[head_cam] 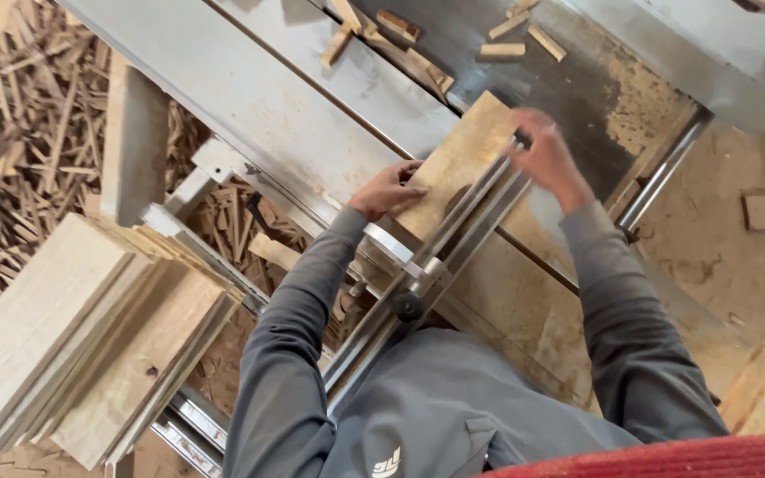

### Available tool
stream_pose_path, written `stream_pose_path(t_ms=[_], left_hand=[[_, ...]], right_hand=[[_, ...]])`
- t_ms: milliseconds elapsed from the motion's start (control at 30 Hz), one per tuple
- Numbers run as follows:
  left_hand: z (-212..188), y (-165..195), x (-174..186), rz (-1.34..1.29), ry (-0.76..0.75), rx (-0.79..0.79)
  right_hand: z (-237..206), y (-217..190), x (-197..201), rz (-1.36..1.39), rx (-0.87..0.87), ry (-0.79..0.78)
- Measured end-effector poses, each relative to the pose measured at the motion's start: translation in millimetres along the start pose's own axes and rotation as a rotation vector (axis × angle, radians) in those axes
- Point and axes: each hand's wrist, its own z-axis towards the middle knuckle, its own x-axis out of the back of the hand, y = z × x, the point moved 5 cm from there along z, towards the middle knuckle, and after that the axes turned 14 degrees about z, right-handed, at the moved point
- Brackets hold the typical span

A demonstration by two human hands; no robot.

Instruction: The person places wooden boards on the sliding carriage of a table saw, aligns each board against the fence and push guide, and slides the carriage to cut the boards to size, stacking finished pieces on the side pile.

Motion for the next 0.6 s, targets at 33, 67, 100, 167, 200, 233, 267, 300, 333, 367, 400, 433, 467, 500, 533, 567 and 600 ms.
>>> stream_pose_path(t_ms=[33,67,100,167,200,233,267,300,333,367,400,433,467,500,533,567,600], left_hand=[[-3.8,-5.7,-2.1,0.062,0.004,-0.020],[-6.1,-7.9,-0.2,0.131,0.009,-0.044],[-8.1,-8.3,1.0,0.204,0.014,-0.070],[-11.2,-9.7,1.6,0.310,0.024,-0.024],[-12.1,-10.9,1.7,0.360,0.032,0.002],[-12.3,-9.2,2.0,0.447,0.053,0.008],[-12.9,-7.7,2.0,0.534,0.075,0.018],[-13.4,-6.3,1.6,0.621,0.095,0.029],[-13.7,-7.2,1.5,0.747,0.111,0.076],[-13.8,-8.7,1.7,0.871,0.123,0.124],[-13.9,-11.3,2.4,0.994,0.130,0.174],[-13.4,-13.6,1.1,0.891,0.116,0.163],[-12.7,-16.3,1.4,0.790,0.107,0.151],[-11.8,-19.1,1.9,0.691,0.097,0.134],[-10.3,-20.5,3.3,0.708,0.102,0.104],[-10.1,-21.8,3.6,0.721,0.104,0.074],[-11.4,-23.4,2.9,0.732,0.106,0.047]], right_hand=[[1.8,18.0,2.3,0.010,-0.170,0.011],[6.0,35.3,4.3,0.020,-0.335,0.027],[8.2,49.8,5.7,0.032,-0.497,0.046],[19.6,58.8,-1.9,0.108,-0.507,-0.005],[22.5,58.7,-6.4,0.147,-0.513,-0.035],[24.4,60.6,-11.7,0.176,-0.579,-0.079],[25.7,62.2,-18.0,0.207,-0.647,-0.127],[25.4,64.7,-23.8,0.237,-0.714,-0.175],[27.7,64.3,-26.3,0.220,-0.714,-0.189],[29.6,64.0,-27.9,0.203,-0.716,-0.203],[31.3,64.3,-29.2,0.186,-0.721,-0.218],[32.1,65.1,-30.1,0.187,-0.729,-0.230],[33.2,66.6,-30.6,0.188,-0.734,-0.242],[33.3,68.3,-30.8,0.187,-0.738,-0.250],[33.4,69.8,-31.4,0.222,-0.733,-0.253],[32.7,71.2,-32.1,0.256,-0.731,-0.256],[31.1,72.3,-33.5,0.290,-0.732,-0.262]])
